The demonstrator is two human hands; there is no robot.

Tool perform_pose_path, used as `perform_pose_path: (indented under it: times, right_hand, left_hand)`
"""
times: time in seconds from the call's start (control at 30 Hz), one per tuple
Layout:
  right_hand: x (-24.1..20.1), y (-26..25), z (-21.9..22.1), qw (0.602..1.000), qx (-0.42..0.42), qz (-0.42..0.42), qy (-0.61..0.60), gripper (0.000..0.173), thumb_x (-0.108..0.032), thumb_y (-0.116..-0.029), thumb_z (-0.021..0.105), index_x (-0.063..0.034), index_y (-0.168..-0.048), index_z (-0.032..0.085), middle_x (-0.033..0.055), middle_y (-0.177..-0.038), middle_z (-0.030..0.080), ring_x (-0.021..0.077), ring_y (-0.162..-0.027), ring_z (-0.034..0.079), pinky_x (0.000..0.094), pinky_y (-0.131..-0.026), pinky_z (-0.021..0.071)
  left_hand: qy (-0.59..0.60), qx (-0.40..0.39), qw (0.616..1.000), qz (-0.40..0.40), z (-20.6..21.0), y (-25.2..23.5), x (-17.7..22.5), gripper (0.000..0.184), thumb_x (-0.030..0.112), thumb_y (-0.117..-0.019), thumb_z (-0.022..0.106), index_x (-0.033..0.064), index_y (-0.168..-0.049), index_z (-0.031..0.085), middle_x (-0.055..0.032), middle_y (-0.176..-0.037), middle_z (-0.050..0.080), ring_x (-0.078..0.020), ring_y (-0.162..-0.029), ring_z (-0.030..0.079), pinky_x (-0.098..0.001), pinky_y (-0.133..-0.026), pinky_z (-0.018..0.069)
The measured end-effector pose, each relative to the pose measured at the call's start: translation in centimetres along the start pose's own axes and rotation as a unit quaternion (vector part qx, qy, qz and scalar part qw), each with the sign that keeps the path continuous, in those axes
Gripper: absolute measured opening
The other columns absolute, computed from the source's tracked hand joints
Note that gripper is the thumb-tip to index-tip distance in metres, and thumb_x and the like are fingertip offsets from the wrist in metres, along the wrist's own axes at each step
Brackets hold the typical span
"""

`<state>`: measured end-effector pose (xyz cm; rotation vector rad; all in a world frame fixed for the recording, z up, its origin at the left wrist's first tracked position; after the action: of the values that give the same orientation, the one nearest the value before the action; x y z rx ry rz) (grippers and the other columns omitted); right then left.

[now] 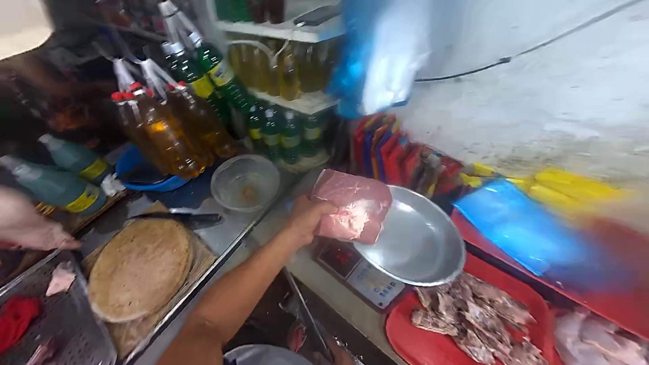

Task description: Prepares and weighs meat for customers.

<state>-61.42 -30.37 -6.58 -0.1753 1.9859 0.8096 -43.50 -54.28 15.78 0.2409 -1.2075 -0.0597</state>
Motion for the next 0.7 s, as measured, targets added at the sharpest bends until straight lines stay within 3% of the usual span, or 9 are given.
perform_pose_path:
  times: [0.13, 0.23, 0.4, 0.5, 0.57, 0.63, 0.7]
  right_hand:
    - [-1.2, -1.3, 1.3, 0.997, -0.051, 0.019, 0.055, 0.041, -0.025, -0.0971, 0.067, 0.0018, -0.128, 0.064, 0.0200, -0.105, 0.072, 0.0307, -0.097, 0.070, 0.0544, -0.092, 0.0561]
    - [-3.7, -3.1, 2.9, 0.989, -0.083, 0.009, 0.121, 0.041, -0.022, -0.0957, 0.068, 0.0021, -0.129, 0.064, 0.0221, -0.104, 0.072, 0.0343, -0.097, 0.070, 0.0586, -0.091, 0.0554]
    - [-9.2, -7.3, 6.8, 0.980, -0.130, -0.006, 0.153, 0.041, -0.021, -0.0919, 0.069, -0.0016, -0.128, 0.060, 0.0146, -0.090, 0.069, 0.0263, -0.075, 0.069, 0.0511, -0.073, 0.0592]
    - [-13.1, -10.5, 10.3, 0.967, -0.158, -0.016, 0.199, 0.039, -0.022, -0.0942, 0.067, -0.0045, -0.129, 0.060, 0.0120, -0.087, 0.069, 0.0242, -0.071, 0.067, 0.0491, -0.069, 0.0590]
    - [-16.0, -12.2, 13.0, 0.970, -0.138, -0.033, 0.199, 0.038, -0.031, -0.0995, 0.062, -0.0040, -0.126, 0.061, 0.0115, -0.084, 0.067, 0.0232, -0.067, 0.066, 0.0475, -0.065, 0.0588]
    - [-18.9, -13.0, 15.9, 0.983, -0.098, -0.044, 0.151, 0.042, -0.039, -0.1024, 0.056, -0.0032, -0.123, 0.061, 0.0087, -0.077, 0.064, 0.0211, -0.060, 0.062, 0.0431, -0.058, 0.0567]
    - [-21.5, -12.7, 18.8, 0.987, -0.088, -0.057, 0.125, 0.045, -0.042, -0.1033, 0.052, -0.0025, -0.123, 0.060, 0.0064, -0.073, 0.063, 0.0195, -0.056, 0.061, 0.0405, -0.054, 0.0568]
  left_hand:
    - [-0.002, 0.081, 0.997, -0.010, -13.6, 9.2, 1.4, 0.051, -0.004, -0.0785, 0.072, -0.0019, -0.127, 0.056, -0.0160, -0.100, 0.071, -0.0235, -0.087, 0.072, -0.0412, -0.078, 0.0632]
    - [0.023, 0.225, 0.974, -0.012, -25.1, 17.6, -0.4, 0.055, -0.001, -0.0769, 0.073, -0.0024, -0.128, 0.055, -0.0179, -0.103, 0.072, -0.0267, -0.089, 0.073, -0.0445, -0.078, 0.0634]
    - [0.005, 0.444, 0.896, -0.002, -40.2, 27.1, -1.7, 0.053, 0.001, -0.0743, 0.077, -0.0045, -0.123, 0.056, -0.0195, -0.099, 0.072, -0.0295, -0.084, 0.073, -0.0466, -0.071, 0.0634]
    - [0.022, 0.517, 0.855, 0.025, -46.6, 28.9, -2.1, 0.057, 0.001, -0.0727, 0.080, -0.0053, -0.124, 0.055, -0.0204, -0.099, 0.072, -0.0300, -0.085, 0.074, -0.0471, -0.072, 0.0647]
    - [0.071, 0.545, 0.834, 0.052, -49.6, 28.3, -2.6, 0.056, 0.002, -0.0753, 0.079, -0.0059, -0.125, 0.055, -0.0216, -0.099, 0.071, -0.0303, -0.085, 0.073, -0.0473, -0.072, 0.0641]
    - [0.110, 0.529, 0.839, 0.066, -52.2, 26.6, -3.6, 0.051, 0.007, -0.0832, 0.079, -0.0060, -0.126, 0.054, -0.0224, -0.102, 0.071, -0.0305, -0.089, 0.073, -0.0477, -0.077, 0.0638]
    - [0.038, 0.490, 0.871, 0.014, -54.9, 25.7, -6.0, 0.053, 0.021, -0.0895, 0.080, -0.0053, -0.129, 0.055, -0.0210, -0.107, 0.071, -0.0285, -0.094, 0.073, -0.0458, -0.083, 0.0634]
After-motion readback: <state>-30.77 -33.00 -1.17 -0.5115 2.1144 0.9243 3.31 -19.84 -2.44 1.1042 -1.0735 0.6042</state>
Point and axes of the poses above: each hand's wrist, its own y-axis away from the middle knuckle, its own z-axis out of the palm, x = y × z, the point moved 7 cm from there along -y, towards the middle knuckle
